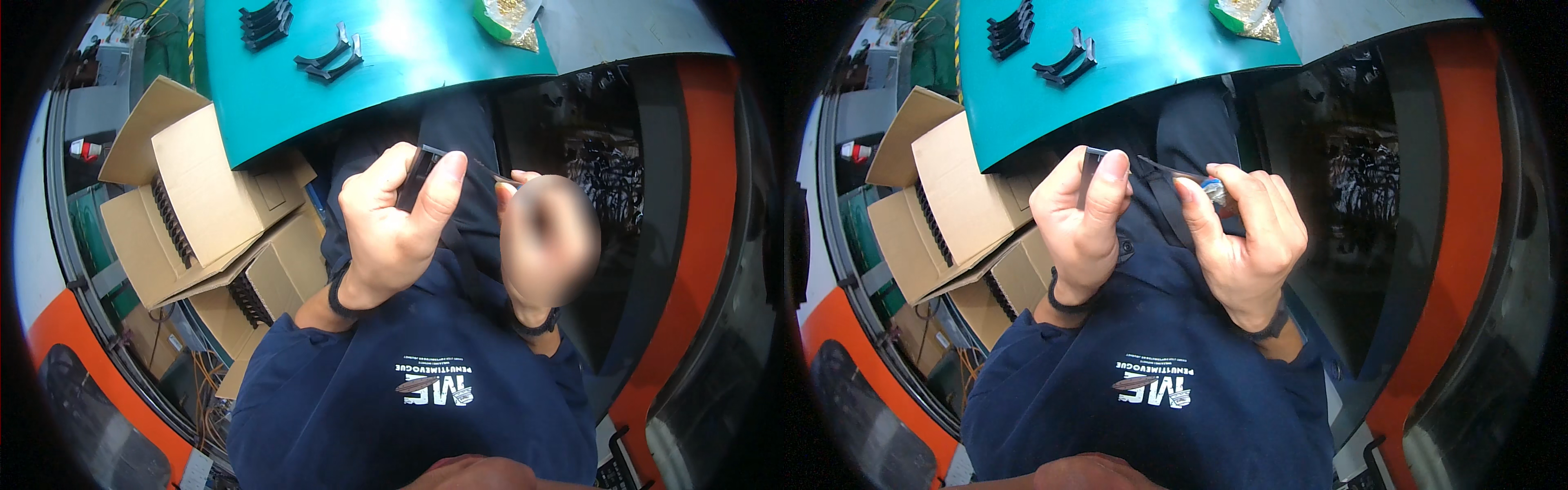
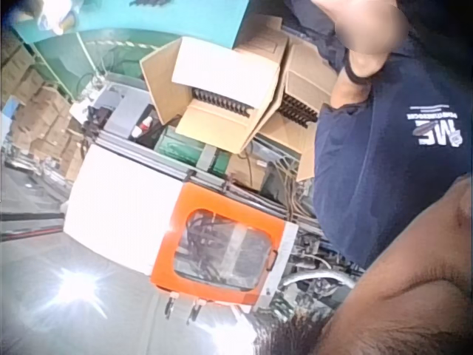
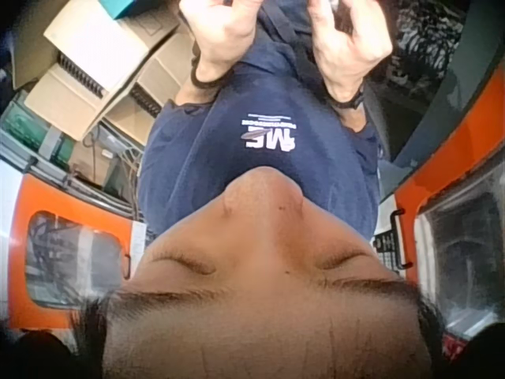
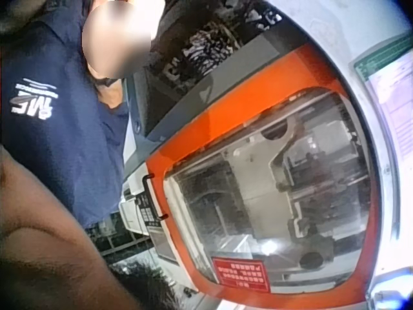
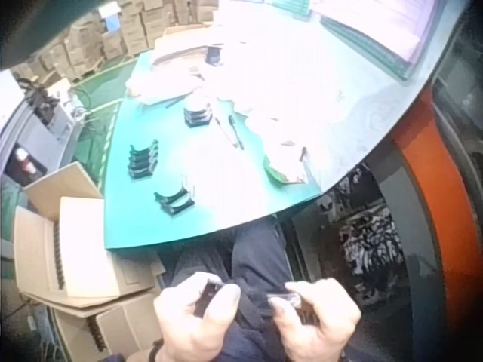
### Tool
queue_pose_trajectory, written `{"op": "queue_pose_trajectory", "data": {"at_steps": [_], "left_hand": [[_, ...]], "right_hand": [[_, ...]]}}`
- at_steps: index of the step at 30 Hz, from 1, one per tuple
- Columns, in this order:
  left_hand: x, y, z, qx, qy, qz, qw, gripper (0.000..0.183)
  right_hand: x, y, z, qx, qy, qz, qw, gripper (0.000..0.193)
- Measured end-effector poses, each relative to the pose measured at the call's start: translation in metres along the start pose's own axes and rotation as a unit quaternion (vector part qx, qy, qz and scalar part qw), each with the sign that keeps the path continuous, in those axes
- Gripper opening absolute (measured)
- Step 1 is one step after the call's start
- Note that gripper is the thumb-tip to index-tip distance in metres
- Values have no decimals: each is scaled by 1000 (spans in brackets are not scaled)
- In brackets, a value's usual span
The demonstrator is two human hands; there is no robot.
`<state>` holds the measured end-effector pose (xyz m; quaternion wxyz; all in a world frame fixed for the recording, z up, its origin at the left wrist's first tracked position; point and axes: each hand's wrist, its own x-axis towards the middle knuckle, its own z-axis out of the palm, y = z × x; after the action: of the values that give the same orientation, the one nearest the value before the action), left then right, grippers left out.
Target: The worker assembles small plastic components, operates an injection molding machine, and packs finished items into a cardboard box.
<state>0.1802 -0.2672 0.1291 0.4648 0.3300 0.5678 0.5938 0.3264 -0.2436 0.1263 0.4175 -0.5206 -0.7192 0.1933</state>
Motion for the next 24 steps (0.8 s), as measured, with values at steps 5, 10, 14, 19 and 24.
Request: {"op": "queue_pose_trajectory", "data": {"at_steps": [5, 10, 14, 19, 24], "left_hand": [[3, -6, -4, -54, -19, -20, 998, 23], [5, -16, -9, -57, -46, 26, 997, 21], [5, -18, -8, -54, -43, 14, 998, 21], [28, -7, -17, 56, -51, 35, 997, 24], [131, -9, -37, 245, -28, 175, 953, 18]], "right_hand": [[-5, 6, -1, 14, 1, 29, 999, 20], [-8, 10, 1, 12, -1, 40, 999, 20], [-10, 12, 1, 16, -6, 52, 999, 19], [-14, 20, -2, 2, -10, 76, 997, 17], [-22, 33, -9, 12, -14, 127, 992, 16]]}}
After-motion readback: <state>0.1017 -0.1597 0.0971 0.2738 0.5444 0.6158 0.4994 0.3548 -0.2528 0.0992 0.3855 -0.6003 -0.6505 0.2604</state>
